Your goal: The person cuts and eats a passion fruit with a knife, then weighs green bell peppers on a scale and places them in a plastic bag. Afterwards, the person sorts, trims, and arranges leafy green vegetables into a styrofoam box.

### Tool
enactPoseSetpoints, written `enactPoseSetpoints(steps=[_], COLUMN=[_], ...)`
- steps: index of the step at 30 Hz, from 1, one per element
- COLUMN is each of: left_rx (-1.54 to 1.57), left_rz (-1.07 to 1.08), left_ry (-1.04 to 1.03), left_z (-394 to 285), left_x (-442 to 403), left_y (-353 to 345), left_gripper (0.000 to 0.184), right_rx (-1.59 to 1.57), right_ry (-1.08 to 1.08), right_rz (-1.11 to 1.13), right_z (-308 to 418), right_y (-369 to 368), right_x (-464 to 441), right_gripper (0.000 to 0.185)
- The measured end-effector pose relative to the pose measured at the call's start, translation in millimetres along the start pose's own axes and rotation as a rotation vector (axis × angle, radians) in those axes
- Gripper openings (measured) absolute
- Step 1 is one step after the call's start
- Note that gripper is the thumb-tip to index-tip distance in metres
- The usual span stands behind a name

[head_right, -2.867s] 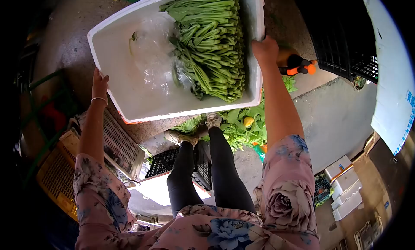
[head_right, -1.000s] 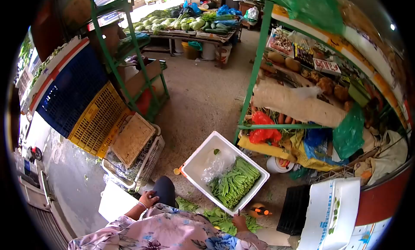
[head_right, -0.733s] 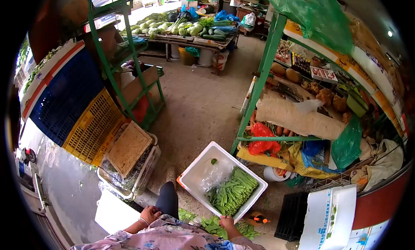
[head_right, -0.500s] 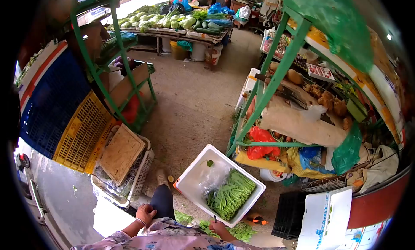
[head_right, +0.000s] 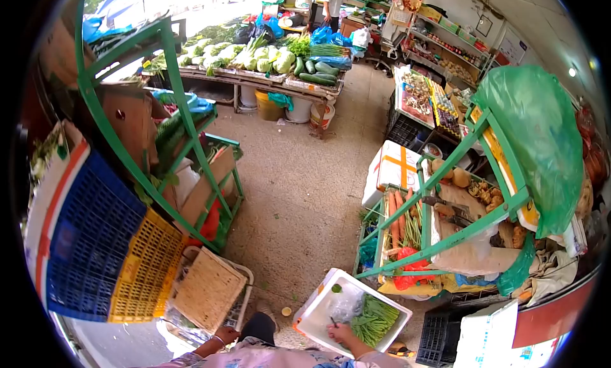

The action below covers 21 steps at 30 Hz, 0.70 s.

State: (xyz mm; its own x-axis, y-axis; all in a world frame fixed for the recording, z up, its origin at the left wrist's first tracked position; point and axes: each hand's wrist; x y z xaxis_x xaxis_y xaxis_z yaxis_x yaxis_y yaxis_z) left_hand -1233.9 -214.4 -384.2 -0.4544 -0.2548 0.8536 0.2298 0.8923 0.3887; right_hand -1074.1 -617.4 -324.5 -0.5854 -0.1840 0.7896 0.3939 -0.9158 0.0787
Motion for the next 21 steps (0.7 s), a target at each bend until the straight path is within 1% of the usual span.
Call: enactPoseSetpoints(steps=[2,3,4,5,7,8,9,10,11,12,13,15,16,17,18,19,20,21], left_rx=[0.241,0.352,0.569,0.805,0.941,0.927,1.014,1.102,1.087,1.060,1.036,0.996,0.976,0.958,0.973,0.980,0.937,0.895], left_rz=[-0.002,-0.005,0.036,0.087,-0.103,-0.097,-0.126,-0.155,-0.148,-0.128,-0.108,-0.047,-0.023,-0.001,0.023,0.000,0.005,0.008], left_ry=[0.115,0.192,0.243,0.363,0.432,0.436,0.491,0.543,0.544,0.576,0.607,0.658,0.661,0.664,0.644,0.686,0.675,0.662], left_z=[-8,-8,12,3,0,0,2,3,2,1,-2,-13,-20,-28,-37,-57,-73,-92], left_x=[7,2,-24,-16,-13,-16,-19,-22,-25,-28,-33,-44,-50,-57,-64,-66,-68,-73], left_y=[34,47,51,72,92,99,105,109,111,113,115,117,116,115,114,116,117,120], left_gripper=[0.027,0.026,0.020,0.013,0.009,0.009,0.007,0.006,0.006,0.006,0.007,0.011,0.011,0.011,0.012,0.012,0.012,0.013], right_rx=[-0.034,0.022,0.078,0.067,0.037,0.016,0.009,-0.044,-0.097,-0.176,-0.185,-0.111,-0.073,-0.080,0.248,0.577,0.507,0.504], right_ry=[0.014,-0.015,-0.049,-0.059,-0.084,-0.096,-0.101,-0.124,-0.145,-0.095,-0.100,-0.034,0.000,-0.002,0.017,0.039,0.093,0.099], right_rz=[0.063,0.038,0.011,-0.036,-0.136,-0.187,-0.267,-0.311,-0.356,-0.465,-0.474,-0.264,-0.155,-0.155,-0.106,-0.055,-0.003,-0.003], right_z=[34,47,54,52,37,13,7,3,-1,-8,-11,-32,-20,-8,7,33,46,60], right_y=[10,17,26,37,64,79,80,82,85,79,76,77,71,65,57,50,53,57], right_x=[15,26,38,50,60,56,64,70,73,73,69,37,32,24,13,8,-6,-18], right_gripper=[0.024,0.023,0.023,0.022,0.023,0.025,0.021,0.021,0.021,0.023,0.023,0.022,0.022,0.022,0.021,0.020,0.022,0.022])
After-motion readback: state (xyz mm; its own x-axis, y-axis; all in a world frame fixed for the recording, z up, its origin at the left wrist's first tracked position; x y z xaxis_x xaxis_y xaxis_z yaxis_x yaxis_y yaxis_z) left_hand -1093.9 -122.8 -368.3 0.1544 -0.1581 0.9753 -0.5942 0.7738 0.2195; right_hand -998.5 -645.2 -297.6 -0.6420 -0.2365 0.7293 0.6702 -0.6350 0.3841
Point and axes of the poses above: each hand's wrist, its own x-axis away from the middle knuckle, its own y-axis out of the back of the hand, z = x × y, and after that the axes turned 12 degrees about y, right-handed
